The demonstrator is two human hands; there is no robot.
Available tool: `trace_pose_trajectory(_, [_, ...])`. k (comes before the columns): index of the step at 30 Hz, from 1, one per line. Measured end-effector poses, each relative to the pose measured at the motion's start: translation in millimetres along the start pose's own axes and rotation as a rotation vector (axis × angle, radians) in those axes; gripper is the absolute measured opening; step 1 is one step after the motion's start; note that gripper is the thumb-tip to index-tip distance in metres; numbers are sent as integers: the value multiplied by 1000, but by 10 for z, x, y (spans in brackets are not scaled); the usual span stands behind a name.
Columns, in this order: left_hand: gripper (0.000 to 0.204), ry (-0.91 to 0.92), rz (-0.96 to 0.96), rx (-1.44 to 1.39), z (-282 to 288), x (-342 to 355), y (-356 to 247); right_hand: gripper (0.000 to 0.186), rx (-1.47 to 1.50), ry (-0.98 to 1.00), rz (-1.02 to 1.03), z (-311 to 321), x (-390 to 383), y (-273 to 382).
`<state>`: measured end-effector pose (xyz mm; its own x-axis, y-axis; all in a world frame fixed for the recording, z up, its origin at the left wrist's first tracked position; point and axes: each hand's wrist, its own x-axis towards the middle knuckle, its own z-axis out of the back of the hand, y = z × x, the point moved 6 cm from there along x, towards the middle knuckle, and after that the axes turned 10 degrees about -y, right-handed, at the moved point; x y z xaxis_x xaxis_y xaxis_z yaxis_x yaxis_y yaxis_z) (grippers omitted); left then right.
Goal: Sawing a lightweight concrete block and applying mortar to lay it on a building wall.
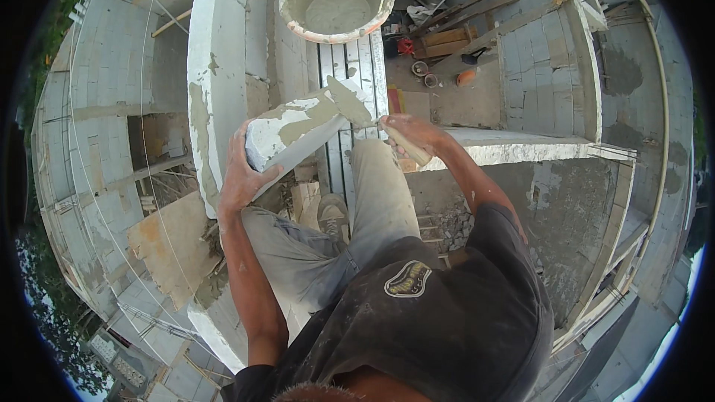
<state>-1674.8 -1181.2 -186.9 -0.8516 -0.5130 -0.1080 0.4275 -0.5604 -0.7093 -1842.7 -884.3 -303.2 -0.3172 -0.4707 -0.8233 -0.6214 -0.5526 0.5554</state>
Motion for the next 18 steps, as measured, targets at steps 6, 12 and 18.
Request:
trace_pose_trajectory(6, [95,20,-1,28,84,-19,15,42,-167,-133,-136,574,-598,-150])
trace_pose_trajectory(12, [101,53,47,109,-23,-41,-102,48,-486,-400,361,513,-109,720])
trace_pose_trajectory(18, [94,5,-17,162,-229,-193,-337,45,-1217,-743,609,320,814,2283])
